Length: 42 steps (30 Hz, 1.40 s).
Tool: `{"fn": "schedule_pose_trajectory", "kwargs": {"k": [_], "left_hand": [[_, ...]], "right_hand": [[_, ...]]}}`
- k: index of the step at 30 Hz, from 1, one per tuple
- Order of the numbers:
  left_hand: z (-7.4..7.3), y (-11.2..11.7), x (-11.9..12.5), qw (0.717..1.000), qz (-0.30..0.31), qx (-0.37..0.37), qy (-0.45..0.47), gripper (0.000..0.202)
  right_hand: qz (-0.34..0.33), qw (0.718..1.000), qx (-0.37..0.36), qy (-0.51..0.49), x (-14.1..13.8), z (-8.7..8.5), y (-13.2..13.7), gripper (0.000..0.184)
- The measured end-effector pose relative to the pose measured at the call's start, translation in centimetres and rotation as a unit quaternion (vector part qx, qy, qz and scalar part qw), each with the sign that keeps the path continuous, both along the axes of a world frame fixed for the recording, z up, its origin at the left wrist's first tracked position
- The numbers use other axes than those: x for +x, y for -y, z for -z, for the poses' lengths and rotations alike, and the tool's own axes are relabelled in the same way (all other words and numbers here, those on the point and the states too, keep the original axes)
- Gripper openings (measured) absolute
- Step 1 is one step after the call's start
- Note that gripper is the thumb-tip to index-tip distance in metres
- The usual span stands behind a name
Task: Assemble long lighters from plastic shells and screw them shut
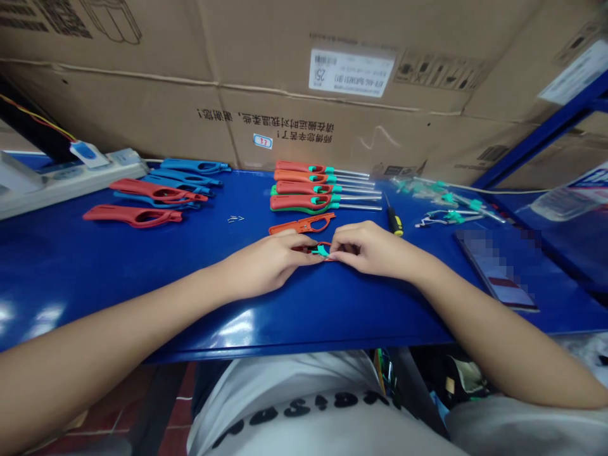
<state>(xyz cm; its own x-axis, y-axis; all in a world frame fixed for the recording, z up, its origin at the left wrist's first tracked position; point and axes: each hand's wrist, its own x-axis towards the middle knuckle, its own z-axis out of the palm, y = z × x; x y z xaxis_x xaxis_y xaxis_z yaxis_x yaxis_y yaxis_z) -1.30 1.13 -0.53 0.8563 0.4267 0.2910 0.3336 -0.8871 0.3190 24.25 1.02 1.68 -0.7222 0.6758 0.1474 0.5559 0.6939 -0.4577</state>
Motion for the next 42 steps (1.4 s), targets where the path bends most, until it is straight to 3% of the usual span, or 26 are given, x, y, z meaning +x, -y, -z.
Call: {"fn": "schedule_pose_trajectory", "kwargs": {"k": [8, 17, 22, 27, 30, 38, 42], "left_hand": [[0.1, -0.1, -0.1, 1.0, -0.006, -0.013, -0.002, 0.042], [0.1, -0.2, -0.1, 1.0, 0.0, -0.009, 0.017, 0.042], [0.1, -0.2, -0.2, 1.0, 0.005, 0.0, 0.015, 0.038], [0.3, 0.0, 0.0, 1.0, -0.006, 0.001, 0.022, 0.034], [0.4, 0.0, 0.1, 1.0, -0.008, 0.002, 0.024, 0.033], [-0.2, 0.3, 0.0, 0.997, -0.02, 0.015, 0.078, 0.024], [-0.9, 0.1, -0.2, 0.992, -0.057, 0.046, 0.098, 0.024]], "right_hand": [[-0.03, 0.999, -0.024, -0.014, 0.4, -0.1, -0.3, 0.01], [-0.024, 0.999, 0.021, 0.016, -0.1, -0.1, 0.1, 0.01], [-0.013, 0.999, -0.016, -0.031, 0.3, 0.0, -0.3, 0.007], [0.018, 0.995, 0.089, -0.044, 0.9, 1.3, -1.4, 0.03], [0.017, 0.993, 0.112, -0.031, 1.1, 2.2, -2.1, 0.034], [0.055, 0.994, 0.09, -0.029, 1.2, 1.9, -2.3, 0.003], [0.053, 0.995, 0.084, -0.008, 1.3, 1.6, -2.3, 0.004]]}}
